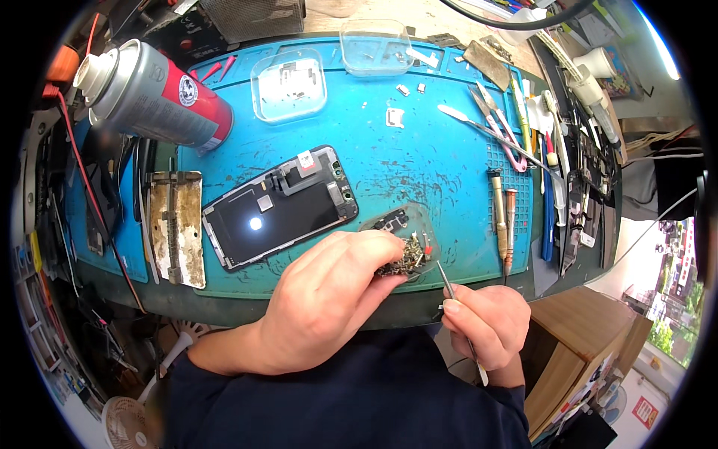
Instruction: The person uses tweezers to pick up small screws from a container and places them onto a disassembled electronic device on a blue workbench. They also use a screwdriver to manipulate components on the device.
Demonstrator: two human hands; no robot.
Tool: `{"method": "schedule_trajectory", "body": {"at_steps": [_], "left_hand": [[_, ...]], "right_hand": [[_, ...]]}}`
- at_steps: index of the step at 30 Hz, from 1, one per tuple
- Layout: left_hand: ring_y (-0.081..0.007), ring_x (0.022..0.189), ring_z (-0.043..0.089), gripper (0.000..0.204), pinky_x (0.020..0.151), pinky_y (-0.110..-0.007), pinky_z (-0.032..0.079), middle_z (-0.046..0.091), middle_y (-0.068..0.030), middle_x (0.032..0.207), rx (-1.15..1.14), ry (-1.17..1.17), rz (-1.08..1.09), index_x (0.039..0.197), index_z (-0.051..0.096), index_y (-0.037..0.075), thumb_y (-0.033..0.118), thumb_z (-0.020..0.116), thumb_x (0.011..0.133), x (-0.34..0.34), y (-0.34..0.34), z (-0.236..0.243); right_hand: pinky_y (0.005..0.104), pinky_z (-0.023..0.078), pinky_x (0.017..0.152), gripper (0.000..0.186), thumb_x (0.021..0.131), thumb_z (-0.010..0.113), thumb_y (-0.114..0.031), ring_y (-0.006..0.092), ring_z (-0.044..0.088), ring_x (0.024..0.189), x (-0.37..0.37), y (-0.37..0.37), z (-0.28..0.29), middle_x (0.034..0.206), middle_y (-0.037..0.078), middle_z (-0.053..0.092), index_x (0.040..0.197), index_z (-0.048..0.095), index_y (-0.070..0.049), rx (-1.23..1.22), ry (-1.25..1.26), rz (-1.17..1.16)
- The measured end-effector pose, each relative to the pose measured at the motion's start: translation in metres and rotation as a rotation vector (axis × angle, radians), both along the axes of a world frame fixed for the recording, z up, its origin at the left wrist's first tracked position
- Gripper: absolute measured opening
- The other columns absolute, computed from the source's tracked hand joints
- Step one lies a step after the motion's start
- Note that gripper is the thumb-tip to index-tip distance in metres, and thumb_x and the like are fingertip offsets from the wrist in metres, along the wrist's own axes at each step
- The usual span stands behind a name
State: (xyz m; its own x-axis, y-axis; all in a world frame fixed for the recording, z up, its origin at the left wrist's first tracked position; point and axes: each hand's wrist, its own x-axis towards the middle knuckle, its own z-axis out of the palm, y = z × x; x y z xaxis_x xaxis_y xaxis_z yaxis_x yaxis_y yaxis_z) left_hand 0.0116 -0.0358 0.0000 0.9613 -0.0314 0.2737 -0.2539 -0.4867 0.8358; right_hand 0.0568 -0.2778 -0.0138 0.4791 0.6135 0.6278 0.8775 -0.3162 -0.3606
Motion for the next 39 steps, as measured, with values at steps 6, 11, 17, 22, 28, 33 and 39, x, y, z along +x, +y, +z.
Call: {"method": "schedule_trajectory", "body": {"at_steps": [6,11,17,22,28,33,39], "left_hand": [[-0.0252,0.097,0.075,0.042,0.077,-0.032,0.062,0.076,-0.0166,0.113,0.014,0.009,-0.006,0.113,0.065,-0.001,-0.008,0.088,0.079,0.0,0.001,0.0],[-0.0281,0.099,0.076,0.045,0.079,-0.033,0.062,0.077,-0.0181,0.113,0.017,-0.013,-0.016,0.114,0.063,-0.001,-0.01,0.088,0.077,0.0,0.0,-0.001],[-0.0299,0.099,0.076,0.047,0.08,-0.037,0.061,0.077,-0.0177,0.11,0.027,-0.05,-0.006,0.113,0.063,0.0,-0.01,0.089,0.075,0.002,-0.001,-0.003],[-0.0295,0.093,0.069,0.045,0.081,-0.037,0.056,0.077,-0.0111,0.109,0.194,-0.167,-0.02,0.111,0.07,0.002,-0.005,0.089,0.071,0.008,0.003,-0.002],[-0.0271,0.091,0.062,0.044,0.08,-0.036,0.052,0.075,-0.0082,0.111,0.309,-0.202,-0.024,0.112,0.074,0.002,-0.003,0.087,0.07,0.01,0.001,0.001],[-0.0274,0.092,0.06,0.046,0.08,-0.038,0.051,0.069,-0.0086,0.11,0.369,-0.236,0.035,0.114,0.074,0.003,-0.003,0.087,0.07,0.014,-0.004,0.003],[-0.0283,0.094,0.059,0.046,0.08,-0.04,0.049,0.066,-0.0082,0.108,0.399,-0.159,0.018,0.116,0.074,0.003,0.002,0.088,0.072,0.005,-0.003,0.005]], "right_hand": [[0.0293,0.051,0.055,0.016,0.091,0.079,-0.005,0.0199,0.069,0.064,0.004,-0.01,0.004,0.089,0.01,0.077,0.106,0.076,-0.002,-0.064,0.184,-0.122],[0.0296,0.053,0.057,0.017,0.088,0.081,-0.002,0.0221,0.071,0.066,0.006,-0.011,0.003,0.089,0.011,0.077,0.105,0.076,-0.002,-0.016,0.287,-0.145],[0.0315,0.056,0.062,0.018,0.088,0.08,-0.001,0.024,0.074,0.07,0.002,-0.017,0.006,0.089,0.012,0.077,0.105,0.075,-0.001,0.006,0.345,-0.157],[0.0367,0.061,0.077,0.02,0.087,0.081,0.002,0.0293,0.075,0.085,0.006,-0.028,0.01,0.098,0.014,0.077,0.106,0.075,-0.001,0.034,0.223,-0.379],[0.0363,0.059,0.08,0.041,0.089,0.07,0.012,0.0289,0.073,0.093,0.05,-0.053,0.021,0.112,0.016,0.073,0.127,0.074,-0.003,-0.43,-0.082,-0.541],[0.0347,0.056,0.071,0.029,0.091,0.075,0.003,0.0232,0.071,0.08,0.044,-0.042,0.032,0.1,0.011,0.072,0.119,0.074,-0.004,-0.197,0.179,-0.578],[0.0347,0.051,0.059,0.016,0.091,0.08,-0.01,0.0204,0.065,0.063,0.048,-0.014,0.039,0.085,0.006,0.068,0.103,0.071,-0.006,-0.359,0.396,-0.595]]}}
